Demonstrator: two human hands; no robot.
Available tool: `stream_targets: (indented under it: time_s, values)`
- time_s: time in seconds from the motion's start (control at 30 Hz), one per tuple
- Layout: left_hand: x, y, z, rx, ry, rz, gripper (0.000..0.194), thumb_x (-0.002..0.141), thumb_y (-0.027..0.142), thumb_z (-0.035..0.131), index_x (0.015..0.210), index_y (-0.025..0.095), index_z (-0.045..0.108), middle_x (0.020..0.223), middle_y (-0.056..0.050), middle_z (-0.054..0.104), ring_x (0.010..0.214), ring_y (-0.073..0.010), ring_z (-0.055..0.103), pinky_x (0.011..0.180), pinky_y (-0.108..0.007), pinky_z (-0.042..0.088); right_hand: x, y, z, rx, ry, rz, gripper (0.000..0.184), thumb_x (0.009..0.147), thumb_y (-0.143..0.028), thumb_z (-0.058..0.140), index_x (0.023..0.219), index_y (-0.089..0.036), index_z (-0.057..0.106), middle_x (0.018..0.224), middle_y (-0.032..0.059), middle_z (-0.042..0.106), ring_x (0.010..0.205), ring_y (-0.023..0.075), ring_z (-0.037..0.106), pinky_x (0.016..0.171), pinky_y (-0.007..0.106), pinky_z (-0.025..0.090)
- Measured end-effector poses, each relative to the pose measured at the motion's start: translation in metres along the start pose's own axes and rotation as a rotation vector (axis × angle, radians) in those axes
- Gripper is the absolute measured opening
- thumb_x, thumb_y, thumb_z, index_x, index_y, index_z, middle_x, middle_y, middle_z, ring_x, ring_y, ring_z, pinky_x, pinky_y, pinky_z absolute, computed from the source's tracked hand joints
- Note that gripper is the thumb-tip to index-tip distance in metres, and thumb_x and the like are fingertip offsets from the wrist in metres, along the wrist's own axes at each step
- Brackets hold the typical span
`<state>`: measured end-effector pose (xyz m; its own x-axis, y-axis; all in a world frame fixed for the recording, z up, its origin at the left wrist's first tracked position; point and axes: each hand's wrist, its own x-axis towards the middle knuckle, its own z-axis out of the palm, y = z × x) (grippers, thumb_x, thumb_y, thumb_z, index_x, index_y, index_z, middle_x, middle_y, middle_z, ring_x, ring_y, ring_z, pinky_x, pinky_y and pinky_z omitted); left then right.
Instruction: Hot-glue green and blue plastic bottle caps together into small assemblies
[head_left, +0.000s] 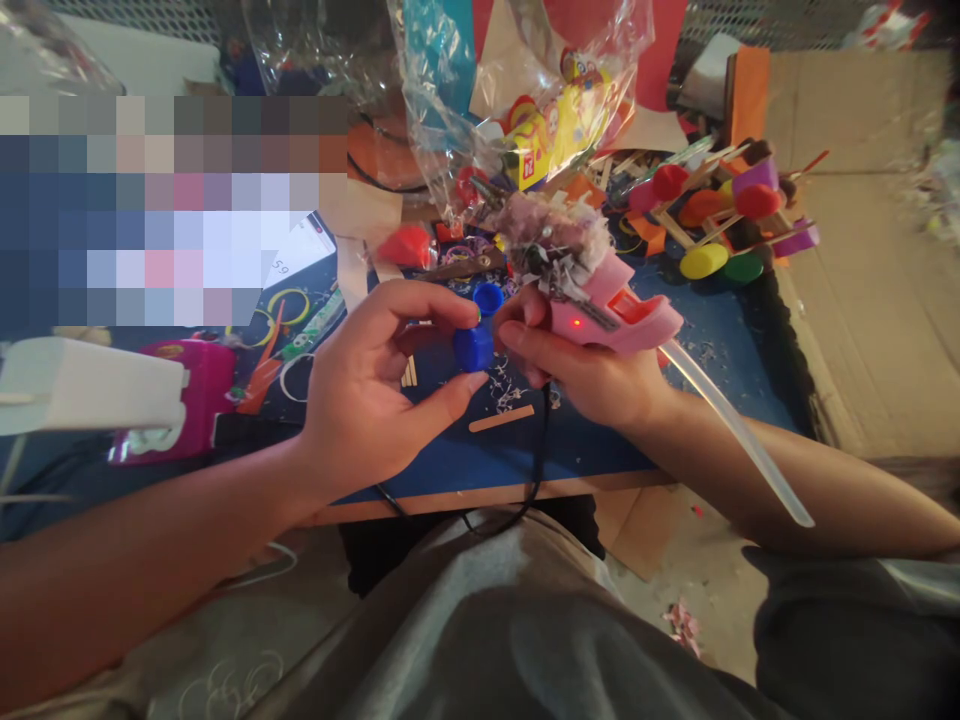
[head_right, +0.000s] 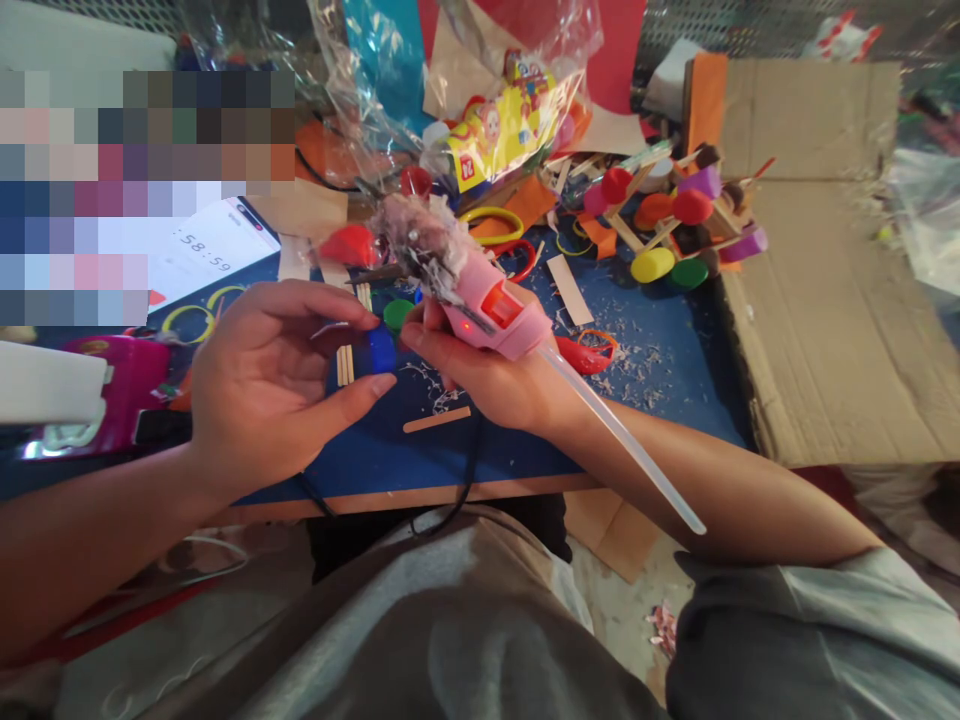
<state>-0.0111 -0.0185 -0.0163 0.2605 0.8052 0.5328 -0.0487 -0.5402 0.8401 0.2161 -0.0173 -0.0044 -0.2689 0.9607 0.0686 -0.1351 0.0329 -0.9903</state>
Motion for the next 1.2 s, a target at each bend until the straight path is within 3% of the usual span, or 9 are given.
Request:
stream_targets:
  time_s: [0.17, 0.3, 0.47, 0.63, 0.73, 0.93, 1.1, 1.2]
  values:
    - [0.002, 0.008, -0.001, 0.002, 0.021, -0.127, 0.048, 0.086, 0.021, 0.105, 0.127, 0.038, 0.085, 0.125, -0.005, 0.083, 0.112, -0.0276, 0.084, 0.092, -0.043, 0.081, 0.001, -0.005, 0.003, 0.02, 0.053, 0.034, 0.058, 0.088, -0.057, 0.106, 0.089, -0.027, 0.055, 0.094, -0.0036, 0.071, 0.059, 0.0086, 0.05, 0.051, 0.03, 0.048]
    - [0.004, 0.009, -0.003, 0.009, 0.001, -0.121, 0.045, 0.088, 0.022, 0.105, 0.125, 0.036, 0.084, 0.123, -0.004, 0.084, 0.11, -0.0245, 0.085, 0.086, -0.037, 0.08, -0.001, -0.007, 0.002, 0.034, 0.038, 0.033, 0.057, 0.09, -0.058, 0.104, 0.09, -0.028, 0.056, 0.095, -0.0025, 0.07, 0.062, 0.0102, 0.05, 0.053, 0.031, 0.049]
    - [0.003, 0.004, -0.003, 0.016, -0.014, -0.127, 0.045, 0.089, 0.024, 0.104, 0.127, 0.035, 0.082, 0.126, -0.006, 0.084, 0.113, -0.0265, 0.086, 0.09, -0.039, 0.081, -0.003, -0.006, -0.002, 0.029, -0.011, 0.041, 0.051, 0.092, -0.061, 0.102, 0.094, -0.028, 0.062, 0.102, -0.0007, 0.073, 0.07, 0.0127, 0.056, 0.058, 0.031, 0.053]
    - [-0.001, -0.001, 0.001, 0.027, -0.024, -0.076, 0.041, 0.094, 0.028, 0.102, 0.128, 0.035, 0.081, 0.122, -0.005, 0.082, 0.112, -0.0253, 0.085, 0.094, -0.038, 0.079, -0.001, -0.005, 0.001, -0.002, 0.002, -0.045, 0.053, 0.083, -0.045, 0.11, 0.088, -0.027, 0.061, 0.09, -0.002, 0.068, 0.088, 0.0179, 0.07, 0.079, 0.035, 0.065]
    - [-0.001, -0.001, 0.001, 0.046, -0.028, -0.069, 0.039, 0.095, 0.031, 0.102, 0.128, 0.036, 0.081, 0.121, -0.004, 0.082, 0.11, -0.0249, 0.084, 0.094, -0.039, 0.079, 0.0, -0.001, 0.004, 0.004, 0.022, -0.062, 0.05, 0.085, -0.04, 0.108, 0.087, -0.027, 0.059, 0.089, -0.0019, 0.068, 0.09, 0.0192, 0.072, 0.083, 0.038, 0.068]
    - [0.0, 0.002, -0.002, 0.063, -0.055, -0.049, 0.031, 0.098, 0.03, 0.101, 0.125, 0.037, 0.088, 0.127, -0.008, 0.081, 0.121, -0.0265, 0.081, 0.092, -0.04, 0.076, 0.001, -0.004, -0.002, -0.015, -0.038, -0.013, 0.06, 0.085, -0.045, 0.107, 0.085, -0.028, 0.05, 0.094, -0.0016, 0.069, 0.083, 0.0165, 0.065, 0.075, 0.035, 0.063]
    - [0.0, 0.0, -0.003, -0.011, -0.047, -0.105, 0.03, 0.099, 0.036, 0.101, 0.125, 0.038, 0.087, 0.13, -0.007, 0.078, 0.123, -0.0256, 0.08, 0.097, -0.042, 0.079, 0.001, -0.01, -0.005, -0.09, -0.15, -0.054, 0.047, 0.097, -0.033, 0.094, 0.087, -0.028, 0.049, 0.089, -0.0027, 0.061, 0.081, 0.0153, 0.059, 0.069, 0.032, 0.055]
    - [0.0, -0.001, -0.003, -0.031, -0.039, -0.121, 0.032, 0.097, 0.037, 0.103, 0.125, 0.038, 0.088, 0.131, -0.007, 0.079, 0.124, -0.0278, 0.081, 0.1, -0.045, 0.08, 0.0, -0.007, -0.002, -0.042, -0.115, -0.085, 0.046, 0.097, -0.033, 0.093, 0.087, -0.028, 0.049, 0.091, -0.002, 0.062, 0.086, 0.0164, 0.064, 0.075, 0.034, 0.057]
